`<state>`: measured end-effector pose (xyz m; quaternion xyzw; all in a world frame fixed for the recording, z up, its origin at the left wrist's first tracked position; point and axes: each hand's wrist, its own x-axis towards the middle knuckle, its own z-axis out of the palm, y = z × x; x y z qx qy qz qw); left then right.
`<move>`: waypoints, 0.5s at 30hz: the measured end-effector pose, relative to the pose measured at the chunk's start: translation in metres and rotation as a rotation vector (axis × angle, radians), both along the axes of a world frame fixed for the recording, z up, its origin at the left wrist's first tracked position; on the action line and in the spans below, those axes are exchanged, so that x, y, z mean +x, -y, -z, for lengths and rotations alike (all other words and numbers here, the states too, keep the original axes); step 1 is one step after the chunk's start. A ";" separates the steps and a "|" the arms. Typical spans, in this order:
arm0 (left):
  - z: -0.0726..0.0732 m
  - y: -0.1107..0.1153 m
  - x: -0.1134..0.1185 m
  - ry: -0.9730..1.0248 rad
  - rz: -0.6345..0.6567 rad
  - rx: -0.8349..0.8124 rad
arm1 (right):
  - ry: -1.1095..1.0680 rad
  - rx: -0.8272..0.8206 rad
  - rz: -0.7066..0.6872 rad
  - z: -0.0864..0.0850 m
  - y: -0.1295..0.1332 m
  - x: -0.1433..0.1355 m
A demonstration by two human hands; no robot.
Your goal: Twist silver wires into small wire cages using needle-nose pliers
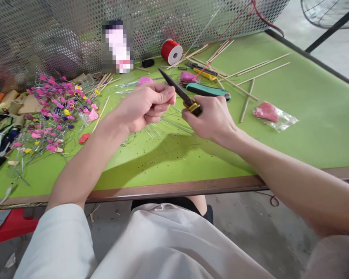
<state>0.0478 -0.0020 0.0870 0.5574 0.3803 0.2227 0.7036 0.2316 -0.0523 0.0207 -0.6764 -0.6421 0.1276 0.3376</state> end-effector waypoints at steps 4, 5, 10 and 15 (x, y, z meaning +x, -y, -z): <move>0.000 -0.001 0.003 -0.035 -0.051 0.014 | -0.045 0.049 -0.029 0.005 0.000 -0.001; -0.001 -0.002 0.003 -0.045 -0.070 0.027 | -0.056 0.053 -0.042 0.006 0.000 -0.001; -0.003 -0.007 -0.002 -0.010 -0.193 0.097 | -0.060 0.033 -0.064 0.007 0.000 0.002; -0.012 -0.007 -0.004 0.022 -0.283 0.125 | -0.004 0.035 -0.024 0.005 -0.001 0.003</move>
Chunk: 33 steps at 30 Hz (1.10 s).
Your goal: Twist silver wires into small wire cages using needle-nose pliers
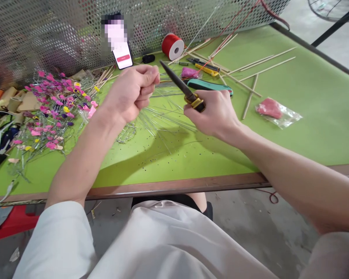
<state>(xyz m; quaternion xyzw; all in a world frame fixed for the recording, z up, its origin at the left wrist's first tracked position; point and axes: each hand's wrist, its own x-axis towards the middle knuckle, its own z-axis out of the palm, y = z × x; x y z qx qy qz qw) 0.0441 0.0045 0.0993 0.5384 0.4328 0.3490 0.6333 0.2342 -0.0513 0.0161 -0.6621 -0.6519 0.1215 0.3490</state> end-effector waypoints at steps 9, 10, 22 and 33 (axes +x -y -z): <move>0.005 0.016 0.014 -0.048 0.090 0.002 | -0.031 -0.002 0.027 0.005 0.001 -0.005; 0.007 0.016 0.016 -0.048 0.112 -0.018 | -0.046 -0.018 0.028 0.004 0.002 -0.006; 0.001 0.004 0.008 -0.025 -0.043 0.032 | -0.062 -0.013 0.002 0.002 0.002 -0.005; 0.007 0.017 0.013 -0.044 0.147 0.034 | -0.082 -0.034 0.011 0.005 0.004 -0.007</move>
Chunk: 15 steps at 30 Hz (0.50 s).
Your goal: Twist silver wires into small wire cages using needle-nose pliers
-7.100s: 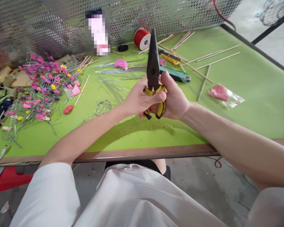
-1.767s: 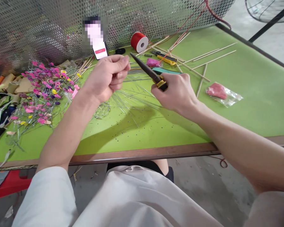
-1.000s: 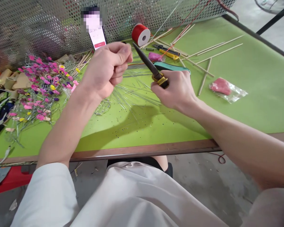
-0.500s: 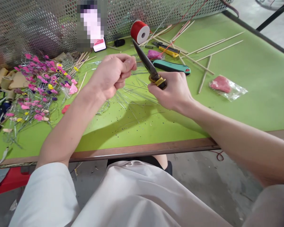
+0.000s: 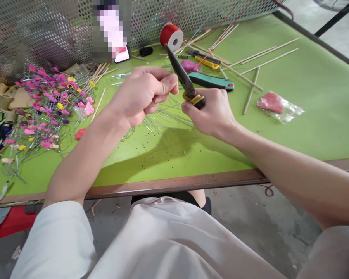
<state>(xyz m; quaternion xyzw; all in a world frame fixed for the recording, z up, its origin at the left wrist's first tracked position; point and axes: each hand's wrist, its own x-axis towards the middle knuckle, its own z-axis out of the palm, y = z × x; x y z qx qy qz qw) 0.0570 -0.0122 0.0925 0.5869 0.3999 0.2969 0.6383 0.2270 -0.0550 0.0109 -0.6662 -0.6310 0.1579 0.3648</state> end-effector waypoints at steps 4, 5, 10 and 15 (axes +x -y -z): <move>0.006 -0.011 -0.001 -0.061 -0.077 -0.008 | -0.012 0.005 -0.010 0.001 0.002 -0.002; 0.005 -0.013 -0.001 -0.057 -0.107 -0.003 | -0.011 0.008 -0.014 0.001 0.003 -0.002; -0.006 -0.009 -0.005 0.035 -0.202 0.047 | 0.021 0.015 -0.017 0.000 0.002 0.000; -0.012 0.009 -0.001 0.072 -0.128 0.156 | 0.009 0.003 0.015 -0.006 0.002 0.000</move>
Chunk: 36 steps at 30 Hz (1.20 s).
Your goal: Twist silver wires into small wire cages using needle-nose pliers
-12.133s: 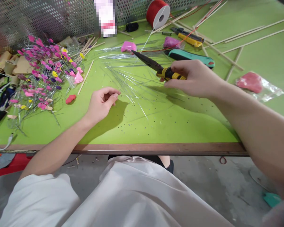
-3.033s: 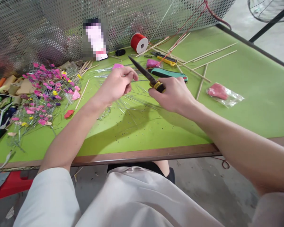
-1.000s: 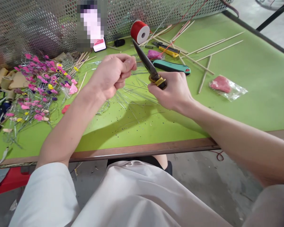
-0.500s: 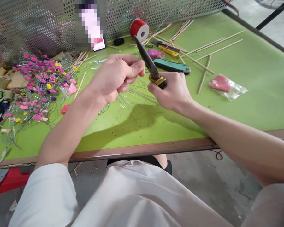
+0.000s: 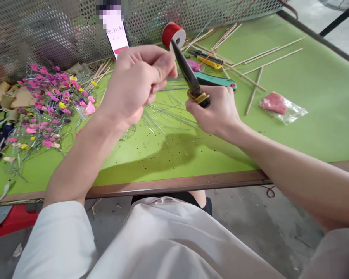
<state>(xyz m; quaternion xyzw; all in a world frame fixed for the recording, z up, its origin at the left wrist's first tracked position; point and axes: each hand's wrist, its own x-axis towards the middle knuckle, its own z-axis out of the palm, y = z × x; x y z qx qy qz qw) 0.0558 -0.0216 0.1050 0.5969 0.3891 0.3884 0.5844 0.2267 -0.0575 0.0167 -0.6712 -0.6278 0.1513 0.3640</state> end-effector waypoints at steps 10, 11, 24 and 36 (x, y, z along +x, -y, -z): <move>0.006 -0.017 0.003 -0.081 -0.045 -0.160 | 0.005 -0.047 -0.041 0.003 0.002 -0.002; 0.004 -0.017 0.001 -0.073 -0.069 -0.134 | 0.008 -0.052 -0.038 0.002 0.002 -0.002; 0.013 -0.020 -0.001 -0.064 0.050 -0.159 | -0.035 -0.045 -0.048 -0.002 0.005 -0.004; 0.017 -0.050 -0.042 -1.009 0.022 0.452 | -0.026 -0.118 -0.062 0.006 -0.007 0.007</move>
